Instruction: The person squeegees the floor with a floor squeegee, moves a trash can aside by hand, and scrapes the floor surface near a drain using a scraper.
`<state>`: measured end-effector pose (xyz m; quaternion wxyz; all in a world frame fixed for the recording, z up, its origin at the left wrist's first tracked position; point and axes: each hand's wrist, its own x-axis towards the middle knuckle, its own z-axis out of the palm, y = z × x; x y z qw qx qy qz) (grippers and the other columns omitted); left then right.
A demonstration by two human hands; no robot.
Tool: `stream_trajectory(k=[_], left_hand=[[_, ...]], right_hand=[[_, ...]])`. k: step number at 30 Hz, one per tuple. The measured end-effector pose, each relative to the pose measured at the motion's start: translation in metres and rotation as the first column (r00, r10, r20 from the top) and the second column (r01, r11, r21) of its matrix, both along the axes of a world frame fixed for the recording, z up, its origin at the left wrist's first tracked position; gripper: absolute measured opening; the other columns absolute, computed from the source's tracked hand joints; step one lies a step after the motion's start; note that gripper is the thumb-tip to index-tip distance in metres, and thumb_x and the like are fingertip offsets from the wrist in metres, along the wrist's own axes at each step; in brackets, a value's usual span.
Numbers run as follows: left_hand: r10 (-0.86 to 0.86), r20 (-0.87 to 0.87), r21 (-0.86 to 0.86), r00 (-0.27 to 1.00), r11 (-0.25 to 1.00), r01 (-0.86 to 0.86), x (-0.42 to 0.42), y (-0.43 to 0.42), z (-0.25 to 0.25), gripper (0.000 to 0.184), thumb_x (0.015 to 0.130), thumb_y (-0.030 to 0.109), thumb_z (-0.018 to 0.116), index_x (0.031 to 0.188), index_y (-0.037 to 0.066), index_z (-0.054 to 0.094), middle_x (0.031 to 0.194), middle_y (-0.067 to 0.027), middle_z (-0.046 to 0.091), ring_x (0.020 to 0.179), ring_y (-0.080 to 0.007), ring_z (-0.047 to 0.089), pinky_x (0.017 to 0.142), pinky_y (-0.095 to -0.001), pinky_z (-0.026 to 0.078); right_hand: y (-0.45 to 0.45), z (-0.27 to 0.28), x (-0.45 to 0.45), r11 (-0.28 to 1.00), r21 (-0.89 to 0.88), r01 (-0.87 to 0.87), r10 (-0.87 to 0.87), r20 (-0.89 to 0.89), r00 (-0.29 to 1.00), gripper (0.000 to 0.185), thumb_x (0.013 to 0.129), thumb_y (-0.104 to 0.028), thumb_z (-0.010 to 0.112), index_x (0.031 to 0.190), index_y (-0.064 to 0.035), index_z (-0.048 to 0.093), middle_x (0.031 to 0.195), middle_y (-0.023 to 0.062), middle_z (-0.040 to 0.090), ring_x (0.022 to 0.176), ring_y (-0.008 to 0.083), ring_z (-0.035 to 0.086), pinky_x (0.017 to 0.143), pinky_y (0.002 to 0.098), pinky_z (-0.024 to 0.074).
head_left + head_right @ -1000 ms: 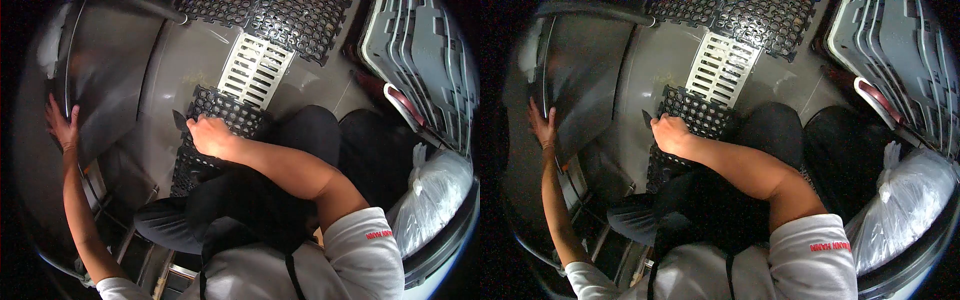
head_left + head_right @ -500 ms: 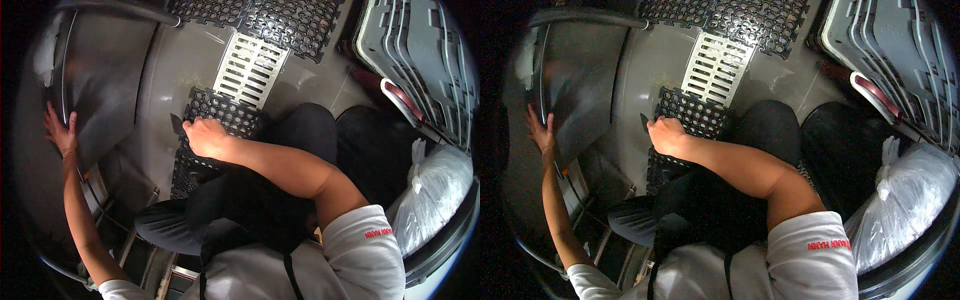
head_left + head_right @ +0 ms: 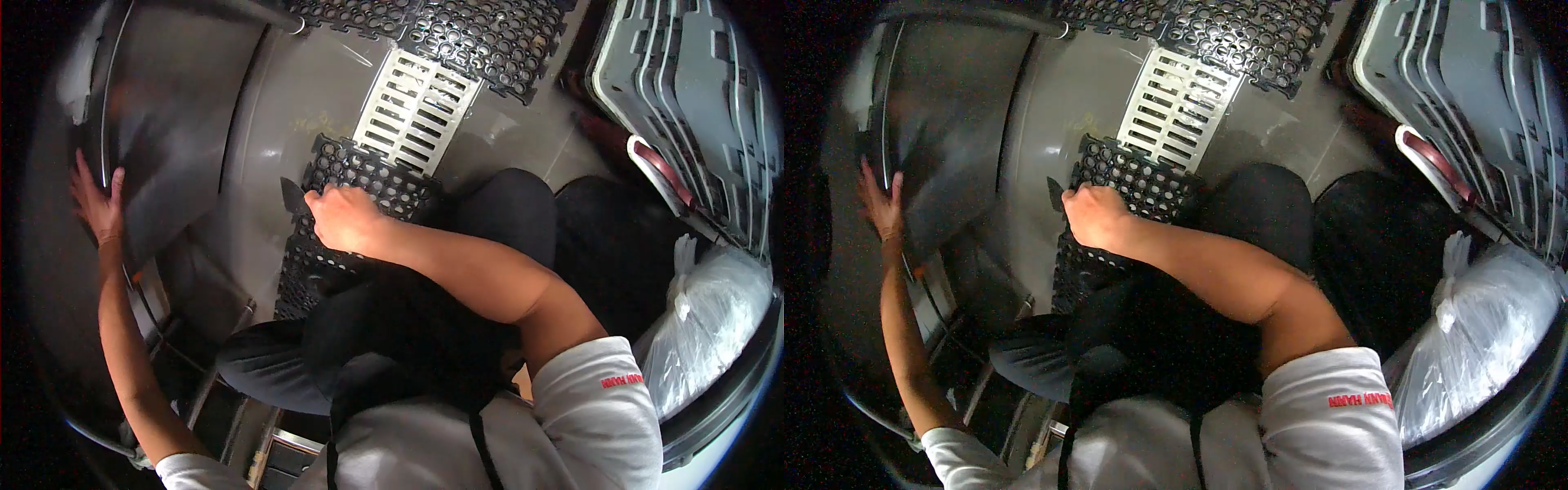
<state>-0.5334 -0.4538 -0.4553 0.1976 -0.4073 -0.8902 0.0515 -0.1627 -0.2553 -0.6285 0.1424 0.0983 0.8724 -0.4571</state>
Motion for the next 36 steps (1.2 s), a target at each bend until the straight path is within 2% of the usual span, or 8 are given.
stream_trajectory(k=[7,13,17,20,23,29,32,36], left_hand=[[-0.019,0.043,0.067,0.999,0.998,0.016,0.005,0.005,-0.001,0.091,0.082,0.071,0.056,0.155,0.028,0.022,0.156,-0.0213,0.027,0.145,-0.0438,0.019,0.107,-0.0739,0.009],[-0.032,-0.040,0.062,0.999,0.998,0.034,-0.008,-0.003,-0.004,0.091,0.082,0.073,0.054,0.154,0.027,0.024,0.153,-0.0207,0.032,0.143,-0.0423,0.024,0.103,-0.0772,0.011],[-0.003,-0.109,0.072,0.994,0.997,0.011,-0.010,-0.007,-0.009,0.090,0.082,0.074,0.054,0.154,0.026,0.026,0.151,-0.0203,0.035,0.142,-0.0409,0.027,0.104,-0.0760,0.014],[-0.117,-0.018,0.185,0.993,0.976,0.118,-0.008,0.000,-0.008,0.088,0.083,0.073,0.054,0.153,0.025,0.029,0.152,-0.0199,0.035,0.142,-0.0396,0.028,0.105,-0.0740,0.016],[-0.001,-0.151,0.100,0.989,0.995,0.016,-0.010,-0.006,-0.010,0.085,0.085,0.071,0.054,0.151,0.023,0.033,0.151,-0.0187,0.037,0.142,-0.0383,0.030,0.106,-0.0722,0.018],[-0.040,-0.141,0.091,0.989,0.994,0.054,-0.017,-0.009,-0.010,0.086,0.084,0.073,0.052,0.152,0.025,0.031,0.152,-0.0159,0.037,0.141,-0.0383,0.031,0.106,-0.0731,0.016],[-0.047,-0.178,0.110,0.983,0.992,0.067,-0.018,-0.009,-0.012,0.086,0.084,0.075,0.050,0.152,0.027,0.030,0.152,-0.0152,0.036,0.140,-0.0389,0.033,0.105,-0.0738,0.015],[-0.032,-0.184,0.109,0.982,0.993,0.053,-0.014,-0.005,-0.011,0.086,0.084,0.075,0.049,0.152,0.028,0.030,0.152,-0.0156,0.036,0.141,-0.0390,0.031,0.105,-0.0744,0.015]], right_hand=[[0.008,0.006,0.003,1.000,-0.012,0.021,-0.021,-0.028,0.999,0.040,0.079,-0.023,0.066,0.114,-0.0026,0.060,0.096,0.0220,0.065,0.083,0.0382,0.068,0.073,0.0473,0.0559],[0.007,0.000,0.001,0.997,-0.054,0.046,-0.048,-0.041,0.998,0.043,0.079,-0.020,0.067,0.118,-0.0048,0.056,0.095,0.0194,0.062,0.086,0.0375,0.065,0.074,0.0488,0.0541],[0.002,-0.019,-0.002,1.000,-0.015,0.002,-0.002,-0.011,1.000,0.048,0.079,-0.020,0.066,0.123,-0.0050,0.055,0.102,0.0219,0.060,0.092,0.0390,0.064,0.077,0.0487,0.0541],[-0.003,-0.024,-0.005,0.999,0.011,-0.048,0.047,0.069,0.996,0.050,0.080,-0.020,0.066,0.126,-0.0052,0.054,0.104,0.0228,0.060,0.094,0.0392,0.064,0.078,0.0487,0.0540],[-0.006,-0.024,-0.007,0.999,-0.019,-0.051,0.052,0.053,0.997,0.050,0.080,-0.021,0.065,0.126,-0.0049,0.054,0.107,0.0235,0.059,0.094,0.0391,0.064,0.079,0.0487,0.0541],[-0.008,-0.034,-0.004,0.995,-0.003,-0.095,0.095,0.100,0.990,0.050,0.085,-0.017,0.060,0.131,-0.0028,0.049,0.112,0.0278,0.056,0.095,0.0426,0.063,0.080,0.0487,0.0541],[-0.010,-0.038,0.000,0.993,0.083,-0.086,0.085,0.017,0.996,0.041,0.088,-0.009,0.052,0.128,0.0006,0.049,0.114,0.0338,0.055,0.095,0.0440,0.065,0.081,0.0465,0.0557],[-0.006,-0.036,-0.002,0.994,0.005,-0.106,0.105,0.108,0.989,0.046,0.089,-0.005,0.047,0.134,-0.0010,0.046,0.120,0.0361,0.051,0.098,0.0451,0.064,0.084,0.0475,0.0547]])
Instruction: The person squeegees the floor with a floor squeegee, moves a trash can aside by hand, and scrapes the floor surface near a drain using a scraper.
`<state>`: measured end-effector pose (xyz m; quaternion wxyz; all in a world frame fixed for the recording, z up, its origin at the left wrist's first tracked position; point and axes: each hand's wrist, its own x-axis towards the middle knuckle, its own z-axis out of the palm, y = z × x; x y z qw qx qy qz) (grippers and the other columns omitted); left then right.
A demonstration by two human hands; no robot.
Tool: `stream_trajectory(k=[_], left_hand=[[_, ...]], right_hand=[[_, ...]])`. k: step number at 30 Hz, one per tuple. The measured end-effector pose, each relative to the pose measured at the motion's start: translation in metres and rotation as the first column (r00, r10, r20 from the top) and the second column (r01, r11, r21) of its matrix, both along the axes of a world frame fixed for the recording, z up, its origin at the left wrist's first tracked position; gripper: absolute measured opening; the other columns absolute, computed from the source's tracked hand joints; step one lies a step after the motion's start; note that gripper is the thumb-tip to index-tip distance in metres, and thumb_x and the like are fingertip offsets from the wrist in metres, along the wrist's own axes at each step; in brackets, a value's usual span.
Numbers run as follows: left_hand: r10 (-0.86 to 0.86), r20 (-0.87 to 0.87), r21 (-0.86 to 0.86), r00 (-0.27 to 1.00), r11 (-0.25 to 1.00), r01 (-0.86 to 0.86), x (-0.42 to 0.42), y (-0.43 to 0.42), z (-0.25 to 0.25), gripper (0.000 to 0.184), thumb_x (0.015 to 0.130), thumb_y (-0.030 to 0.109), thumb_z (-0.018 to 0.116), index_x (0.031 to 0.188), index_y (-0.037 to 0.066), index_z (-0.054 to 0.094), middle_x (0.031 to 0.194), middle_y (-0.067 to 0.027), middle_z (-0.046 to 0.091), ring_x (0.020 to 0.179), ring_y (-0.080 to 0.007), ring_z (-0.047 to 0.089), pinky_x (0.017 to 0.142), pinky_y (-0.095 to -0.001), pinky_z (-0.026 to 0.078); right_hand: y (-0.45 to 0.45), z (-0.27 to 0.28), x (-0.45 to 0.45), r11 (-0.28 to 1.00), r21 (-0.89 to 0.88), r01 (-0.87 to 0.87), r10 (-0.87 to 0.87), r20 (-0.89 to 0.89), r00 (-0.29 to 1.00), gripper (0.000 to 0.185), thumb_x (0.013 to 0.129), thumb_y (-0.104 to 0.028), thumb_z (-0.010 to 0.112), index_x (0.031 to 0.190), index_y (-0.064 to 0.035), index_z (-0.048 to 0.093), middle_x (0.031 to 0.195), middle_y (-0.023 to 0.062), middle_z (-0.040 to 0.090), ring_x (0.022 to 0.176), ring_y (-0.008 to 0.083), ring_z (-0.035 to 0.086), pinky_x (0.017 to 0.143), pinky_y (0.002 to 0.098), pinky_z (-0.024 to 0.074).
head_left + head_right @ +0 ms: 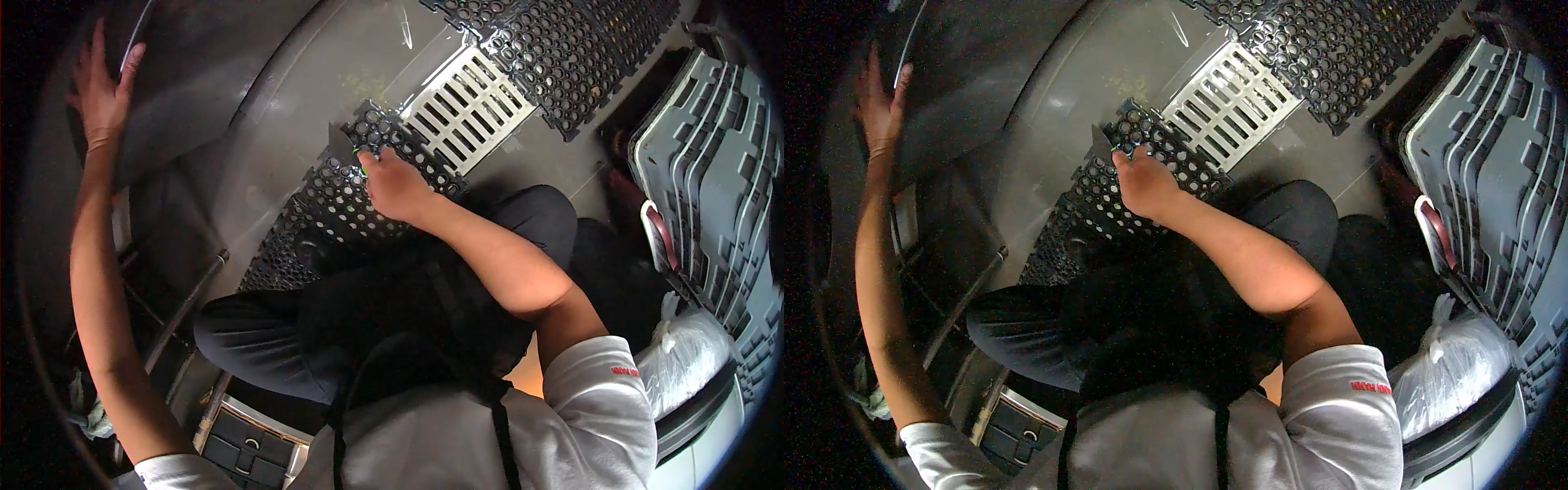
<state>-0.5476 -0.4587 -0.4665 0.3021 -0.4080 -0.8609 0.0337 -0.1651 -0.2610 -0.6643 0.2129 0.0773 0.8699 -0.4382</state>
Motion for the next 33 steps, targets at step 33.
stream_trajectory(k=[33], left_hand=[[-0.007,0.092,-0.021,0.996,1.000,0.009,0.004,0.001,0.005,0.085,0.084,0.073,0.052,0.152,0.027,0.029,0.155,-0.0188,0.030,0.145,-0.0364,0.024,0.106,-0.0745,0.015]], right_hand=[[0.040,-0.006,-0.031,0.789,-0.223,0.573,-0.611,-0.389,0.690,0.039,0.083,-0.002,0.064,0.122,-0.0039,0.059,0.135,0.0308,0.050,0.108,0.0422,0.061,0.093,0.0413,0.0499]])
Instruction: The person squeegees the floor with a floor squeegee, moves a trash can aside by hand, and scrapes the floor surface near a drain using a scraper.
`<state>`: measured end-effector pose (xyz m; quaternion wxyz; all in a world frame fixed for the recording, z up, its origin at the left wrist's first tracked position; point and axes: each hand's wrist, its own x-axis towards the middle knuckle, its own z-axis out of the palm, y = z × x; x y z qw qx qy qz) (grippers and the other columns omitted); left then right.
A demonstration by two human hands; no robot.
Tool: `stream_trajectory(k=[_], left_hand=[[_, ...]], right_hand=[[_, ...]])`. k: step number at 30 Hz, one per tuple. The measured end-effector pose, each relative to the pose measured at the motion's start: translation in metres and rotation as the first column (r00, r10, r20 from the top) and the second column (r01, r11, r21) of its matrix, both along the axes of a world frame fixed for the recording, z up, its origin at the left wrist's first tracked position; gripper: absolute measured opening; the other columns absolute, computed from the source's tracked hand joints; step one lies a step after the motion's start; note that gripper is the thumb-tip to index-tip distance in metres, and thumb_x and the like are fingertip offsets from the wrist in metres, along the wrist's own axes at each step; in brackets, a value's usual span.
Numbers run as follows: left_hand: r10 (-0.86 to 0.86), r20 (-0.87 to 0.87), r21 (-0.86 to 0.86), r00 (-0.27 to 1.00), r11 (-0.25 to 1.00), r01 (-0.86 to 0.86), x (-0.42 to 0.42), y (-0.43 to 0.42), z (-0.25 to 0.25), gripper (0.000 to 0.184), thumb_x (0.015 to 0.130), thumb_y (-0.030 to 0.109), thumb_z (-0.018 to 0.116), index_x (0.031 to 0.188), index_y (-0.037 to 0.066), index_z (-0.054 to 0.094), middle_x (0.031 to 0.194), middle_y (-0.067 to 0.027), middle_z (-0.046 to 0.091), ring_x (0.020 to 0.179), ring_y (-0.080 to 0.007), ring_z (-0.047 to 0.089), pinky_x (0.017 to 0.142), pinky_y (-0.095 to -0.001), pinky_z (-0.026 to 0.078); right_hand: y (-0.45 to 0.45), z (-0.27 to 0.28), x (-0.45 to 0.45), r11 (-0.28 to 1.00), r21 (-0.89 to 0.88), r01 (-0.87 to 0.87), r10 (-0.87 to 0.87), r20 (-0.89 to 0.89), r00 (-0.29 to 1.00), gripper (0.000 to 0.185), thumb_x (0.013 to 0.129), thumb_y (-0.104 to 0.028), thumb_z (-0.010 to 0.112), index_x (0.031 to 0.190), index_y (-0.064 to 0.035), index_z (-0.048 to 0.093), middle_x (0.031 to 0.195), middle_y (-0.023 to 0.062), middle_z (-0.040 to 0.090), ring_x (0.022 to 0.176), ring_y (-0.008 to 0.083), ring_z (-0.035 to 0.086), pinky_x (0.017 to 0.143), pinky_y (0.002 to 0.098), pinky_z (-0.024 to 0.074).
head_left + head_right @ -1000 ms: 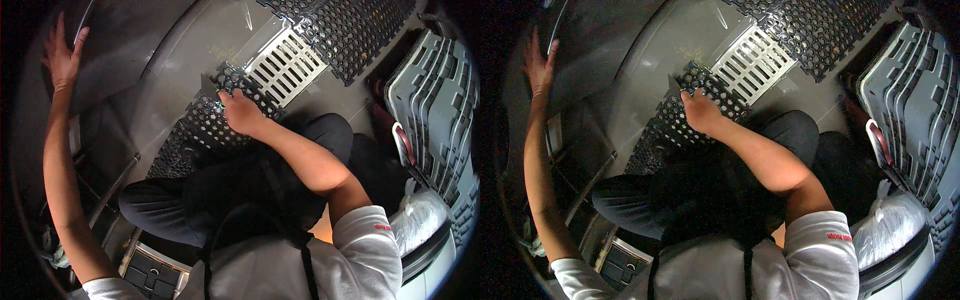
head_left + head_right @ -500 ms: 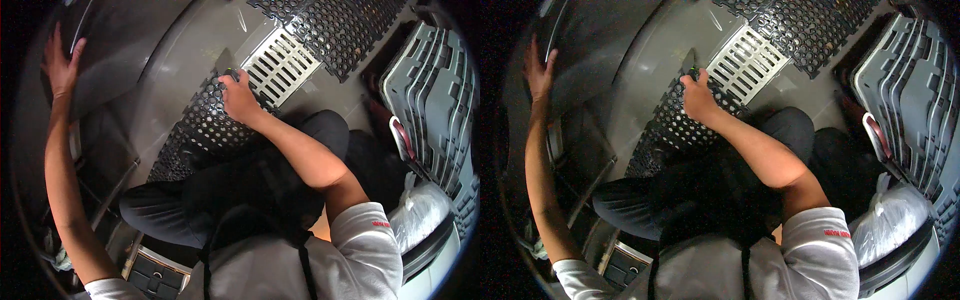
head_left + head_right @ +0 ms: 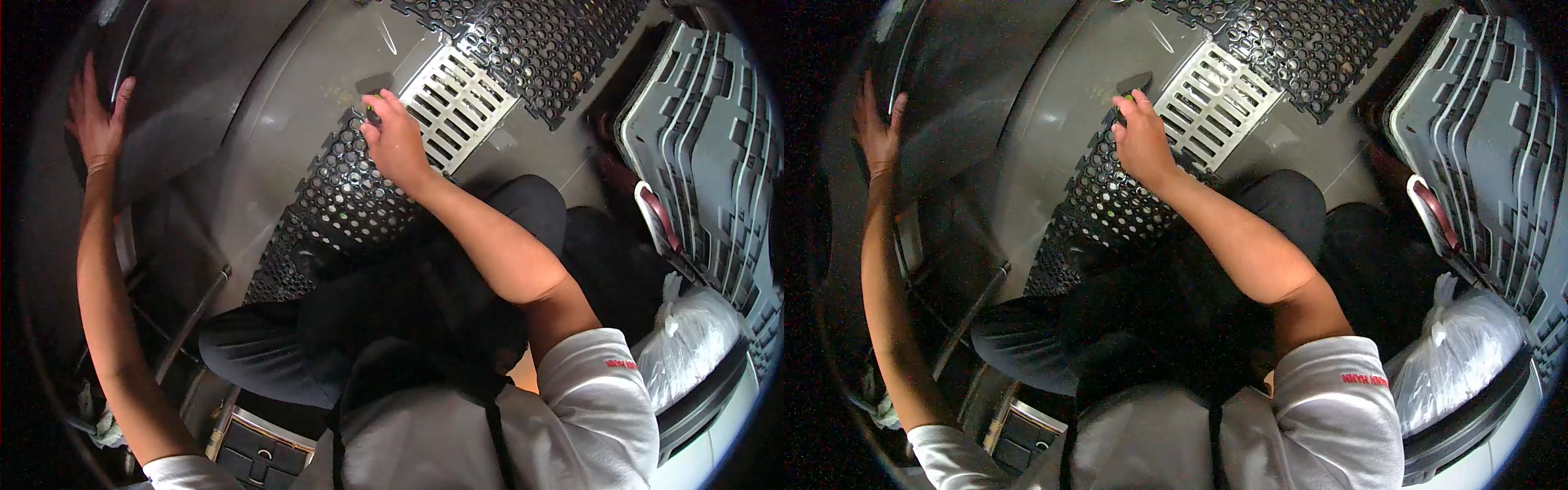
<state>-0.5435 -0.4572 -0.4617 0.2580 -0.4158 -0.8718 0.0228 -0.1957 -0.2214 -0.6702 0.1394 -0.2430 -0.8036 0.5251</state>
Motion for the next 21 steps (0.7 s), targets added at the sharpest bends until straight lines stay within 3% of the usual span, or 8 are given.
stream_trajectory(k=[2,5,8,11,14,17,21], left_hand=[[0.006,0.001,0.004,1.000,1.000,-0.006,-0.0005,-0.0010,-0.0015,0.086,0.084,0.073,0.052,0.153,0.028,0.029,0.155,-0.0187,0.030,0.146,-0.0363,0.023,0.105,-0.0749,0.015],[0.005,0.013,0.017,1.000,1.000,-0.005,0.0001,-0.0006,-0.0022,0.086,0.084,0.073,0.052,0.153,0.028,0.029,0.155,-0.0187,0.030,0.146,-0.0363,0.024,0.105,-0.0752,0.014],[-0.008,0.033,0.026,0.999,1.000,0.007,0.0002,0.0002,-0.0016,0.086,0.083,0.073,0.053,0.153,0.028,0.028,0.155,-0.0187,0.030,0.145,-0.0365,0.024,0.106,-0.0748,0.013],[0.000,0.069,0.028,0.998,1.000,-0.002,0.0019,0.0007,-0.0005,0.087,0.083,0.073,0.053,0.153,0.029,0.028,0.155,-0.0193,0.030,0.145,-0.0368,0.024,0.106,-0.0743,0.013],[-0.001,0.077,0.037,0.997,0.999,-0.002,0.0001,-0.0002,-0.0019,0.087,0.083,0.074,0.052,0.154,0.029,0.027,0.155,-0.0201,0.030,0.145,-0.0373,0.024,0.106,-0.0739,0.012],[0.014,0.074,0.030,0.997,0.999,-0.017,-0.0023,-0.0026,-0.0024,0.088,0.083,0.074,0.052,0.154,0.028,0.027,0.155,-0.0208,0.030,0.145,-0.0380,0.025,0.107,-0.0734,0.012],[0.004,0.062,0.032,0.998,0.999,-0.006,0.0003,0.0004,-0.0010,0.088,0.083,0.074,0.052,0.153,0.027,0.028,0.154,-0.0210,0.031,0.144,-0.0379,0.026,0.107,-0.0722,0.013]], right_hand=[[-0.0016,0.0013,-0.0002,0.998,-0.059,0.005,-0.003,0.030,1.000,0.041,0.083,-0.001,0.064,0.124,-0.0033,0.058,0.135,0.0316,0.049,0.111,0.0444,0.059,0.095,0.0421,0.0489],[-0.0075,-0.0008,0.0008,0.999,0.033,-0.004,0.006,-0.047,0.999,0.044,0.083,-0.001,0.063,0.126,-0.0023,0.056,0.135,0.0327,0.049,0.113,0.0452,0.058,0.097,0.0433,0.0477],[-0.0054,0.0008,0.0014,0.998,0.008,-0.055,0.056,-0.055,0.997,0.042,0.084,-0.001,0.063,0.126,-0.0005,0.057,0.135,0.0336,0.048,0.115,0.0465,0.056,0.098,0.0443,0.0469],[-0.0038,0.0062,0.0009,0.993,-0.092,-0.080,0.081,0.003,0.997,0.040,0.085,-0.002,0.064,0.125,-0.0014,0.059,0.133,0.0328,0.050,0.115,0.0454,0.057,0.099,0.0432,0.0467],[-0.0026,0.0007,0.0022,0.994,0.003,-0.109,0.109,-0.074,0.991,0.040,0.085,-0.007,0.069,0.124,-0.0029,0.061,0.130,0.0301,0.054,0.109,0.0421,0.061,0.096,0.0419,0.0487],[-0.0027,0.0011,0.0033,0.984,-0.091,-0.155,0.150,-0.056,0.987,0.041,0.083,-0.017,0.073,0.121,-0.0044,0.061,0.122,0.0257,0.057,0.107,0.0410,0.059,0.093,0.0432,0.0496],[-0.0041,0.0042,0.0044,0.985,0.011,-0.170,0.170,-0.034,0.985,0.044,0.083,-0.022,0.073,0.122,-0.0063,0.061,0.118,0.0215,0.057,0.102,0.0375,0.061,0.088,0.0432,0.0510]])
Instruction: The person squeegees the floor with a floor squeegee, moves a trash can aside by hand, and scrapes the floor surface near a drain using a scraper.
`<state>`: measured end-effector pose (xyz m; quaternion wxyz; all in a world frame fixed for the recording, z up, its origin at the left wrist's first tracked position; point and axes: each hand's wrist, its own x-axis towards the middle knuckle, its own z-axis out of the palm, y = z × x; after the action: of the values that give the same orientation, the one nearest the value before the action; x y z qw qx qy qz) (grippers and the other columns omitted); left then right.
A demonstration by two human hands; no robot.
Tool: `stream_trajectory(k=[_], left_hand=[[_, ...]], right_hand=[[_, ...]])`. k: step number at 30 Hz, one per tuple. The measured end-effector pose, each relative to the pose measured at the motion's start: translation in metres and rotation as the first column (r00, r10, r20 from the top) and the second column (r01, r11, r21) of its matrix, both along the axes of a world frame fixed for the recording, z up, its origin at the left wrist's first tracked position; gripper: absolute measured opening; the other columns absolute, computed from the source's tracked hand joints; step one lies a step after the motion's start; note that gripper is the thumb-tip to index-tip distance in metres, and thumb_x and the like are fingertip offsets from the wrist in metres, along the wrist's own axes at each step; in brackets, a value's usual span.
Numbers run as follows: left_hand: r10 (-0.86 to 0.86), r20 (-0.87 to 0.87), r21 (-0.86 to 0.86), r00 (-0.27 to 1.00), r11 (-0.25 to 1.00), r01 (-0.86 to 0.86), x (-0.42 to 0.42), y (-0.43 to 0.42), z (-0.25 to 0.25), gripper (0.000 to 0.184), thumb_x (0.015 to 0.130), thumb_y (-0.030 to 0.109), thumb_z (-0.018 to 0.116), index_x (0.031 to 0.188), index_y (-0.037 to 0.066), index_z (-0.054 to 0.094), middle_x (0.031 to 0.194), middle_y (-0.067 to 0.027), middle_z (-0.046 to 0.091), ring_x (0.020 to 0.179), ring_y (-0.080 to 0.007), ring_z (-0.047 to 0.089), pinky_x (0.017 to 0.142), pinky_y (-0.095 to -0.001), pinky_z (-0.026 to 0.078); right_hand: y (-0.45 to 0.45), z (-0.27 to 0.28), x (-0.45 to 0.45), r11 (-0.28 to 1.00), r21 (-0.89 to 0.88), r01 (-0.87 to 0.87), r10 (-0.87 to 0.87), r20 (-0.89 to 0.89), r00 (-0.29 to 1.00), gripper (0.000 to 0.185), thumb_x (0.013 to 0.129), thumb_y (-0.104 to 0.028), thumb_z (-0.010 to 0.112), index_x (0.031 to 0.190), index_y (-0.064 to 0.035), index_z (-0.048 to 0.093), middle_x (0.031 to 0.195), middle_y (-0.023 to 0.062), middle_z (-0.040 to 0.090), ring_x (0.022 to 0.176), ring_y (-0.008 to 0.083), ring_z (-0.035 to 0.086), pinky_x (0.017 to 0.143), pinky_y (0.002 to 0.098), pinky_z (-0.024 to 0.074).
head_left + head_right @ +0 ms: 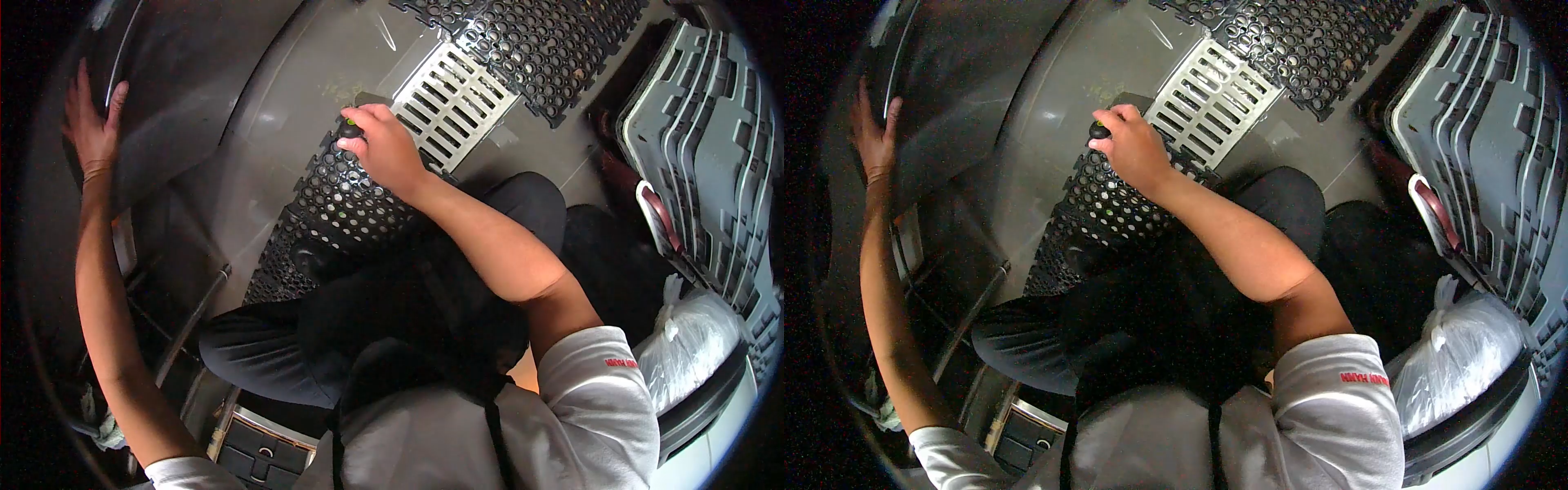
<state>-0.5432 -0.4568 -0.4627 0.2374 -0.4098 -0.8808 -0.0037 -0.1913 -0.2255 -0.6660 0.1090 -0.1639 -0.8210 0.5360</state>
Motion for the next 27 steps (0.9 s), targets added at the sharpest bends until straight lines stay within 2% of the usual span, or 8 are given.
stream_trajectory(k=[5,8,11,14,15,17,22,27], left_hand=[[-0.029,-0.007,-0.002,1.000,1.000,0.029,0.001,0.002,0.001,0.086,0.085,0.071,0.053,0.153,0.023,0.029,0.153,-0.0209,0.034,0.144,-0.0361,0.027,0.109,-0.0687,0.014],[-0.116,0.044,0.055,0.992,0.992,0.114,0.003,0.007,0.002,0.084,0.087,0.068,0.053,0.153,0.021,0.031,0.152,-0.0194,0.036,0.143,-0.0354,0.029,0.109,-0.0670,0.015],[-0.033,-0.035,-0.042,0.999,0.999,0.032,-0.001,0.000,0.002,0.082,0.088,0.067,0.053,0.152,0.019,0.032,0.152,-0.0179,0.038,0.142,-0.0354,0.032,0.110,-0.0641,0.018],[-0.003,-0.043,-0.041,0.999,0.999,0.001,0.001,0.000,0.000,0.081,0.089,0.065,0.053,0.151,0.018,0.033,0.151,-0.0170,0.039,0.141,-0.0355,0.035,0.111,-0.0602,0.021],[-0.037,-0.037,-0.028,0.999,0.999,0.036,0.002,0.002,0.000,0.081,0.089,0.066,0.053,0.152,0.019,0.033,0.151,-0.0170,0.039,0.141,-0.0352,0.034,0.111,-0.0594,0.022],[-0.105,-0.030,-0.003,0.994,0.994,0.105,0.005,0.008,0.004,0.082,0.088,0.066,0.053,0.152,0.019,0.033,0.151,-0.0169,0.038,0.141,-0.0346,0.034,0.111,-0.0579,0.023],[-0.072,-0.042,-0.032,0.997,0.997,0.070,0.000,0.004,0.003,0.082,0.088,0.066,0.054,0.152,0.021,0.033,0.152,-0.0163,0.038,0.141,-0.0340,0.032,0.111,-0.0604,0.022],[-0.045,-0.091,-0.027,0.995,0.999,0.043,-0.006,-0.003,0.000,0.081,0.087,0.066,0.055,0.152,0.023,0.032,0.152,-0.0171,0.037,0.142,-0.0348,0.031,0.108,-0.0683,0.018]], right_hand=[[-0.001,0.003,0.002,1.000,0.001,-0.028,0.028,0.072,0.997,0.047,0.082,-0.025,0.075,0.123,-0.0076,0.059,0.119,0.0194,0.053,0.100,0.0373,0.061,0.085,0.0441,0.0514],[-0.001,0.002,0.004,0.999,-0.019,-0.041,0.042,0.065,0.997,0.046,0.082,-0.025,0.075,0.121,-0.0070,0.059,0.118,0.0189,0.052,0.099,0.0378,0.060,0.085,0.0444,0.0509],[-0.002,0.000,0.004,0.998,-0.042,-0.046,0.047,0.026,0.999,0.045,0.081,-0.024,0.076,0.118,-0.0055,0.060,0.119,0.0206,0.053,0.103,0.0388,0.059,0.088,0.0445,0.0499],[-0.003,-0.007,0.003,0.998,-0.046,-0.045,0.041,-0.090,0.995,0.046,0.080,-0.023,0.076,0.117,-0.0019,0.058,0.121,0.0231,0.055,0.106,0.0405,0.058,0.091,0.0447,0.0487],[-0.003,-0.009,0.003,0.995,-0.063,-0.074,0.068,-0.096,0.993,0.049,0.080,-0.023,0.076,0.117,0.0016,0.056,0.121,0.0250,0.056,0.109,0.0419,0.057,0.093,0.0450,0.0481],[-0.004,-0.010,0.004,0.989,-0.115,-0.095,0.087,-0.069,0.994,0.047,0.081,-0.022,0.075,0.117,0.0011,0.055,0.122,0.0241,0.057,0.111,0.0416,0.056,0.095,0.0442,0.0465],[-0.005,-0.017,0.003,0.992,-0.085,-0.090,0.079,-0.127,0.989,0.046,0.082,-0.022,0.074,0.117,0.0023,0.055,0.119,0.0230,0.058,0.110,0.0413,0.057,0.095,0.0434,0.0468],[0.005,-0.012,-0.002,0.998,0.005,-0.064,0.064,-0.104,0.992,0.038,0.082,-0.025,0.074,0.114,-0.0075,0.063,0.116,0.0187,0.060,0.107,0.0373,0.059,0.092,0.0429,0.0492]])
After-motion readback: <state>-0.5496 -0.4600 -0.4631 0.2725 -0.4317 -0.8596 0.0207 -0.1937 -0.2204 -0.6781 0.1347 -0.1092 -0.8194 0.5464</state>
